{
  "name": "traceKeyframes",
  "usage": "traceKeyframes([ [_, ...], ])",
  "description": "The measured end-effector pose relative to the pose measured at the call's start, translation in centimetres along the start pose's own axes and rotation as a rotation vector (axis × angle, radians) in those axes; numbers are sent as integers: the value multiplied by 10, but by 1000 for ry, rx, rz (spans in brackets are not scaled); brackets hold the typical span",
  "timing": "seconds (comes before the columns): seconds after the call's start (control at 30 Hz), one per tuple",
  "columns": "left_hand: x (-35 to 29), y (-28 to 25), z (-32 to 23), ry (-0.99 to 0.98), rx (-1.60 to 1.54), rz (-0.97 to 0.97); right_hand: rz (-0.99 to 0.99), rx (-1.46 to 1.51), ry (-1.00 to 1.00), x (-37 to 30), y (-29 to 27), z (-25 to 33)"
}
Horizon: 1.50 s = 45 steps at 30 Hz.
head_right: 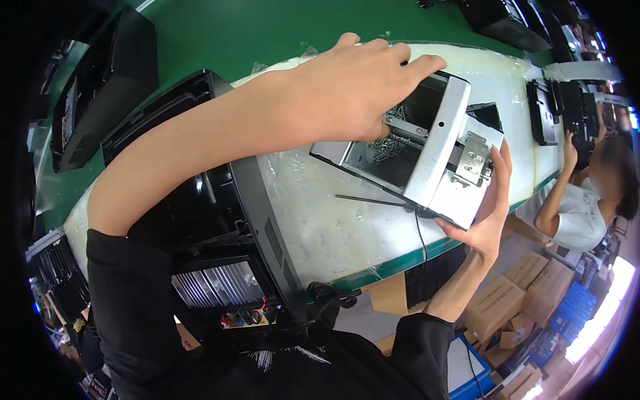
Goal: Use a screw feeder and electric screwdriver to install screws into an electronic housing.
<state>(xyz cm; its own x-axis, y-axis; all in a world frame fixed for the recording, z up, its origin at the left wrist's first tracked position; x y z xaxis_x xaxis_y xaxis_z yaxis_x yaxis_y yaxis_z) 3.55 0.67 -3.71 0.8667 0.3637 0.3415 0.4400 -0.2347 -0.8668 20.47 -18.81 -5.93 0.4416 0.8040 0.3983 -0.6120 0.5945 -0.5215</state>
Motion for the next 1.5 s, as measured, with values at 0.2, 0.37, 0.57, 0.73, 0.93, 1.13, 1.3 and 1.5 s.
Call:
traceKeyframes([
  [0.2, 2, 11, -13, 176, 18, -273, -60, 61, 59, -5, 3, -3],
  [0.37, 13, 23, -25, 290, 95, -410, -34, 6, 53, -5, -2, -2],
  [0.57, 15, 28, -30, 280, 33, -329, -16, 1, 56, -7, -9, -10],
  [0.73, 11, 30, -43, 168, 40, -322, -54, 23, 134, -14, -10, -15],
  [0.93, 17, 41, -45, 240, 0, -399, -52, 6, 144, -20, -10, -18],
  [1.13, 20, 33, -47, 211, 116, -303, -72, 17, 187, -17, -6, -11],
  [1.3, 22, 39, -51, 218, 92, -311, -87, 13, 168, -20, -11, -17],
  [1.5, 6, 33, -56, 120, 104, -552, -96, 39, 201, -26, -12, -23],
])
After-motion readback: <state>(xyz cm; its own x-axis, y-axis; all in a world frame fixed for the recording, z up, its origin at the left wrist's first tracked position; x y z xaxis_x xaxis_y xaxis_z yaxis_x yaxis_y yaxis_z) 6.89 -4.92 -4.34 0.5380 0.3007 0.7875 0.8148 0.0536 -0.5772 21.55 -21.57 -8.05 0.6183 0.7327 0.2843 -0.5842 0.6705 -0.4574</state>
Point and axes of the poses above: each hand's wrist, its own x-axis towards the middle knuckle, its own y-axis out of the palm, z = x × y, the point moved 5 cm from there along x, towards the middle knuckle, and after that the axes turned 15 degrees about -z, right-handed, at the moved point
